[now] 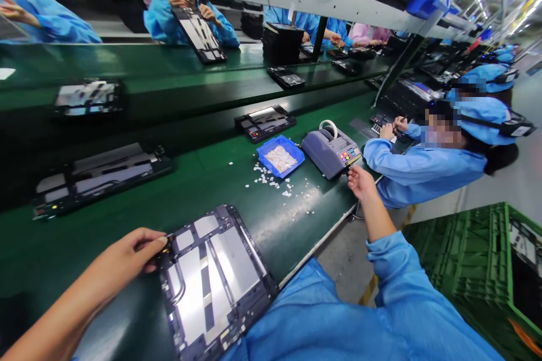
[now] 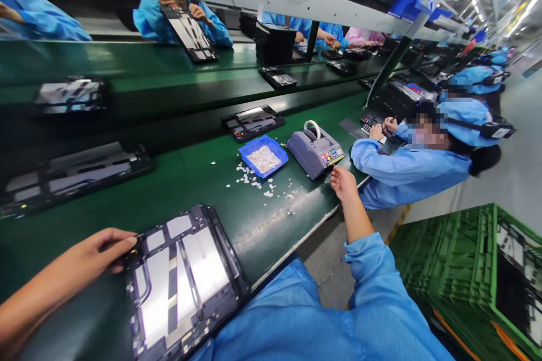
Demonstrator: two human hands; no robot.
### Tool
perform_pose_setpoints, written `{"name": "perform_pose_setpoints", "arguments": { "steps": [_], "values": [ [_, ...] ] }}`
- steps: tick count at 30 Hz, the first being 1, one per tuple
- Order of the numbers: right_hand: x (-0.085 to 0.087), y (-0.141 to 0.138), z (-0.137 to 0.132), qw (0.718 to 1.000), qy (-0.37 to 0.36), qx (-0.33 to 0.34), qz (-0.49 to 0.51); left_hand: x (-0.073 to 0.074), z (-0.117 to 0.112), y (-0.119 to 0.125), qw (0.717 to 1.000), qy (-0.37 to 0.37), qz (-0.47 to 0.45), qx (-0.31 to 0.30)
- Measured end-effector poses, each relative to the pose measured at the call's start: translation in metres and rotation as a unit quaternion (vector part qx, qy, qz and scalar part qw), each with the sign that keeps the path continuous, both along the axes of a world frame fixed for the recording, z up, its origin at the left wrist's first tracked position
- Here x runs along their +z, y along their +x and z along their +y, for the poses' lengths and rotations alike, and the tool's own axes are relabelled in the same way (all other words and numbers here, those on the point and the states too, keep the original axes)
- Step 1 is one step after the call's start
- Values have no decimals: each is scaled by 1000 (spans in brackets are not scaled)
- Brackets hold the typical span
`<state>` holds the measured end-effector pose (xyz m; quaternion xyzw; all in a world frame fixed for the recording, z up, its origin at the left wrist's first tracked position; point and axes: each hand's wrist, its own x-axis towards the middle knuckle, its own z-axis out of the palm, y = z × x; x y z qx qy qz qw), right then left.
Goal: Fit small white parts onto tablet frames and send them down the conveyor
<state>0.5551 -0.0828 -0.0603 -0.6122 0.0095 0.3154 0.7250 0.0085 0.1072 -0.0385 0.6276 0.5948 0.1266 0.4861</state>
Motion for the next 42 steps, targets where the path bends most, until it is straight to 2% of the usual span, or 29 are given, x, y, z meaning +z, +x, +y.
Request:
{"name": "perform_pose_setpoints", "arguments": {
  "steps": [4,7,9,11,13,14,15,16,17,19,22,24,27,29,30,32,34,36,39,42],
  "values": [
    [10,-8,0,999,15,-6,-28,-1,-5,0,1000,4,-16,21],
    [17,-39,-5,999,22,5,-46,-4,-9,0,999,7,-22,38],
    [19,-76,-7,998,29,44,-40,0,-14,0,999,2,-18,27],
    [20,-126,-4,991,45,121,-29,11,-22,2,999,30,15,14],
    [24,-180,3,973,64,220,-23,27,-37,8,990,122,63,28],
    [27,-206,9,960,73,269,-24,36,-48,14,978,192,70,49],
    [31,-230,15,946,81,312,-25,43,-60,22,970,231,49,60],
    [34,-252,21,934,87,346,-28,49,-72,31,973,225,7,58],
    [37,-272,27,922,92,374,-32,52,-84,41,979,186,-54,58],
    [40,-304,37,903,97,416,-48,51,-105,60,976,63,-198,66],
    [36,-335,46,873,106,469,-81,39,-120,75,920,-44,-363,140],
    [30,-344,49,849,109,504,-109,32,-121,69,897,-47,-399,185],
    [22,-337,55,808,83,534,-234,30,-113,40,908,15,-353,225],
    [19,-327,65,752,74,530,-385,32,-105,16,936,60,-271,218],
    [18,-322,72,708,81,528,-463,33,-101,5,951,74,-223,202],
    [18,-318,88,600,104,531,-589,34,-91,-10,972,90,-144,162],
    [17,-319,105,498,116,537,-671,31,-83,-16,980,92,-114,133],
    [15,-324,119,421,111,537,-723,26,-77,-16,981,93,-113,129],
    [11,-327,130,347,109,533,-764,20,-74,-11,983,86,-103,125],
    [8,-324,132,306,115,537,-778,20,-71,-8,989,73,-91,86]
  ]
}}
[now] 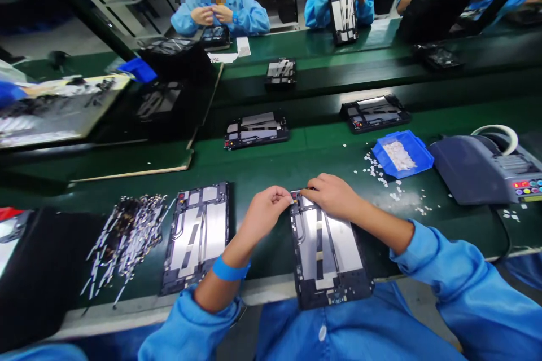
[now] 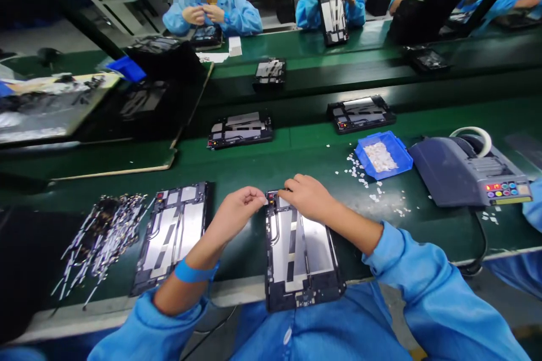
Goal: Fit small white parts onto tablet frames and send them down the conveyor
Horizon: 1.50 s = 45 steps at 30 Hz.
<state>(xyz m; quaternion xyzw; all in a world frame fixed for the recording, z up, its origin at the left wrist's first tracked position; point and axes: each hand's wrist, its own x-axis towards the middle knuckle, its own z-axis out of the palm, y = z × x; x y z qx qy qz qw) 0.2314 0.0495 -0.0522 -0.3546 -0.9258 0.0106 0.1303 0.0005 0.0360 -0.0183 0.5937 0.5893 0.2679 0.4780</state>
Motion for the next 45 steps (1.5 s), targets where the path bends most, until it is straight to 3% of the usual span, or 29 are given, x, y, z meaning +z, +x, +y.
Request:
{"name": "perform_pose_setpoints", "arguments": {
  "steps": [5,10,18,32,37,40,45],
  "values": [
    [2,6,1,999,3,28,-15,3,14,6,992,45,83,-81],
    [1,5,2,1000,-20,21,2,-7,24,15,985,62,130,-95],
    [1,4,2,1000,-5,20,-6,-24,20,18,987,68,137,-50],
    [3,3,1,1000,1,18,-22,-37,8,28,978,139,157,14],
    [0,6,1,1000,-2,18,-11,-47,7,31,989,69,74,111],
    [-3,7,2,1000,-3,19,11,-50,8,29,992,39,22,117],
    [-1,8,3,1000,3,23,-6,-50,13,24,993,48,14,111]
  ]
}}
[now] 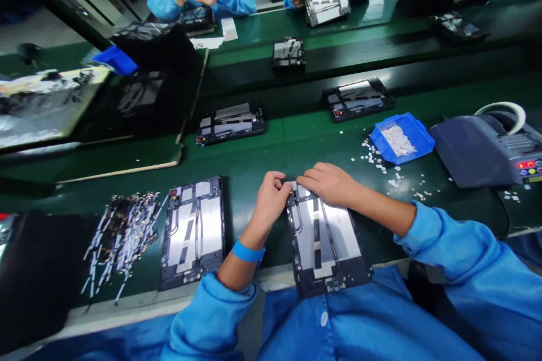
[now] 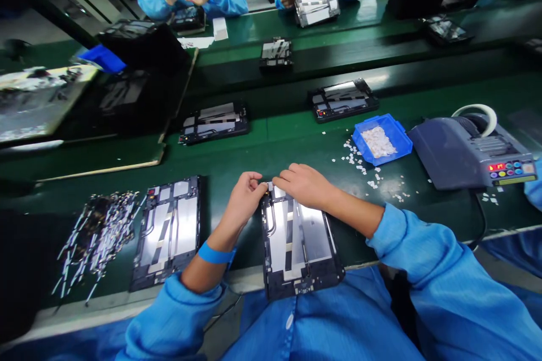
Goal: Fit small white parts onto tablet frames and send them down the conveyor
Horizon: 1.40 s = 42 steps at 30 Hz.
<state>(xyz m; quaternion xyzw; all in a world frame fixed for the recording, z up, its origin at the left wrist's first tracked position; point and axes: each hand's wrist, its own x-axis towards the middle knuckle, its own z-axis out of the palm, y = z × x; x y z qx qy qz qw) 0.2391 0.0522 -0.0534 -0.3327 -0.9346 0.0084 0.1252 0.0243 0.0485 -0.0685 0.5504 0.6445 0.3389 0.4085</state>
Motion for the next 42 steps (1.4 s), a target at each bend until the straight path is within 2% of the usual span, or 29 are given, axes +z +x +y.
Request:
{"name": "perform_pose_setpoints", "arguments": {
  "steps": [4,9,13,15,17,19,20,22,24,26,28,29,31,34,36,37,39,41,42],
  "values": [
    [11,-3,-1,998,-6,-3,-57,1,4,-1,999,-26,-6,-21],
    [23,-13,-1,993,-25,5,-117,-3,-4,-4,999,6,24,-32],
    [30,-13,3,993,-38,-10,-114,-3,-12,-10,997,4,61,-50],
    [33,-1,-3,994,-50,-64,-70,1,-21,-16,995,26,82,-52],
    [34,16,-20,983,-62,-172,4,4,-38,-24,993,39,98,-52],
    [33,32,-49,953,-103,-280,57,5,-62,-30,992,22,99,-74],
    [31,37,-66,939,-138,-309,66,5,-75,-30,991,12,96,-94],
    [26,39,-100,920,-207,-324,77,4,-100,-24,988,15,96,-123],
    [25,34,-125,908,-243,-320,116,5,-119,-13,988,39,90,-120],
    [28,27,-138,897,-252,-316,176,9,-130,-6,993,52,54,-91],
    [35,22,-140,888,-271,-293,230,21,-131,-11,997,44,-11,-56],
    [39,21,-138,883,-285,-277,251,30,-129,-21,998,32,-41,-32],
    [44,19,-131,872,-313,-248,282,52,-119,-55,997,2,-73,31],
    [42,20,-119,867,-328,-222,302,85,-98,-133,987,-9,-53,152],
    [34,20,-113,869,-326,-217,302,97,-85,-185,978,2,-23,206],
    [30,20,-110,870,-325,-214,301,98,-80,-208,974,-12,0,226],
    [21,20,-106,873,-319,-214,300,93,-73,-242,973,-70,26,218],
    [14,21,-103,877,-306,-217,300,83,-72,-259,972,-97,91,191],
    [12,22,-101,879,-300,-220,299,79,-72,-262,967,-86,155,181]
  ]
}}
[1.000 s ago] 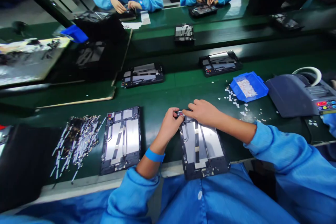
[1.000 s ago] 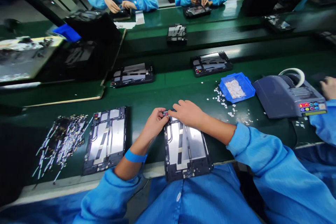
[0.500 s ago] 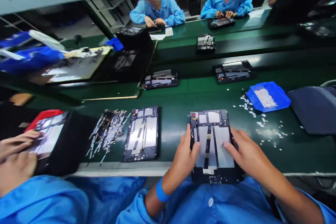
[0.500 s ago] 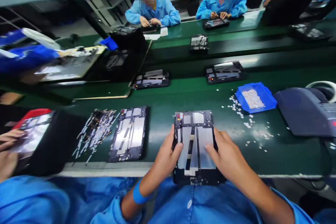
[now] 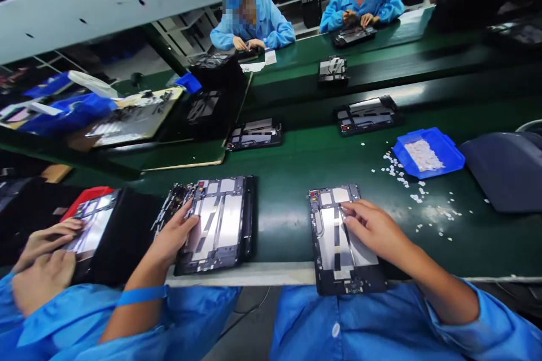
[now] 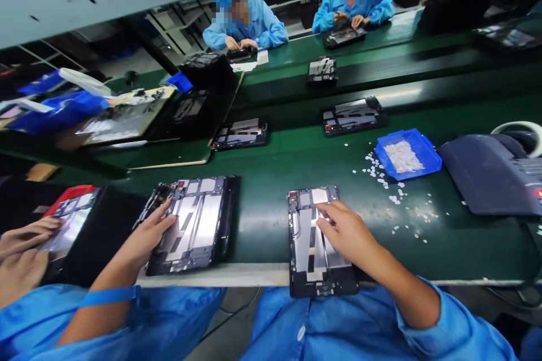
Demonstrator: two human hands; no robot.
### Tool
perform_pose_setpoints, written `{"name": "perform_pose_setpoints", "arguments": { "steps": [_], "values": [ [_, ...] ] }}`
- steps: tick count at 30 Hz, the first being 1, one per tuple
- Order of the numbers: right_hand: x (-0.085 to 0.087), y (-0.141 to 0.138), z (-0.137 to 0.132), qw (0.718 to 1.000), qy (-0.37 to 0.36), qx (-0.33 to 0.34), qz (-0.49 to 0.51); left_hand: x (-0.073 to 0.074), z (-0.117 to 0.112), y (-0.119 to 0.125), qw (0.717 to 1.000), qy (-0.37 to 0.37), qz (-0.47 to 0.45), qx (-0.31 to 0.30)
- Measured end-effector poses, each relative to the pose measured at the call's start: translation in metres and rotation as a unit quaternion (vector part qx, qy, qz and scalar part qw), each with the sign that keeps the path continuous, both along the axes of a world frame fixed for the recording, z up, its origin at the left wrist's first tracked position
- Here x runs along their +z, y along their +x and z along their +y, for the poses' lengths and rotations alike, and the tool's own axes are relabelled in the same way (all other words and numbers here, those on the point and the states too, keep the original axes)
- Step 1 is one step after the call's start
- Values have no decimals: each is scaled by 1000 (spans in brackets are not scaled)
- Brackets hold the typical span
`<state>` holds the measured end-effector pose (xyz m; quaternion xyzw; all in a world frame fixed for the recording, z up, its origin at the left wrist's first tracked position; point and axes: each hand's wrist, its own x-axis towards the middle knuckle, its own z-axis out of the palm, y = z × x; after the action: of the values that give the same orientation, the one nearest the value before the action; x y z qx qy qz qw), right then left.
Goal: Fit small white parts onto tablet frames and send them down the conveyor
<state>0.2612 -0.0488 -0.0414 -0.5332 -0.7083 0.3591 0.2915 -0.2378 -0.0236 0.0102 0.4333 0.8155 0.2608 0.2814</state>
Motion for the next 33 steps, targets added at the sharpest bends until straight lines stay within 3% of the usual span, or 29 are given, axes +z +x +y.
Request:
{"name": "perform_pose_setpoints", "arguments": {
  "steps": [1,3,5,7,9,12,14,17,22,27,30,33],
  "values": [
    [-1,1,1,1000,4,-4,-6,-4,-1,1,996,11,86,-17],
    [-3,3,5,1000,12,-14,-21,-8,-3,17,962,70,257,-59],
    [-5,3,8,999,16,-18,-39,-11,-5,53,925,142,323,-140],
    [-6,0,13,998,14,-17,-54,-16,-2,106,906,171,265,-281],
    [-8,-5,17,998,10,-11,-65,-24,9,165,863,158,218,-427],
    [-12,-8,21,997,14,-4,-70,-38,36,235,826,151,218,-496],
    [-13,-7,21,997,17,-5,-70,-45,53,257,803,149,237,-525],
    [-14,-5,22,997,17,-16,-70,-50,65,258,778,157,263,-548],
    [-14,-25,53,1000,3,1,-14,-58,55,242,798,201,235,-517],
    [-21,-54,89,990,-108,63,71,-72,43,243,843,246,153,-454],
    [-25,-57,90,983,-145,35,106,-75,34,247,887,252,51,-383],
    [-24,-56,83,980,-153,12,127,-73,23,255,939,185,-82,-277]
  ]
}}
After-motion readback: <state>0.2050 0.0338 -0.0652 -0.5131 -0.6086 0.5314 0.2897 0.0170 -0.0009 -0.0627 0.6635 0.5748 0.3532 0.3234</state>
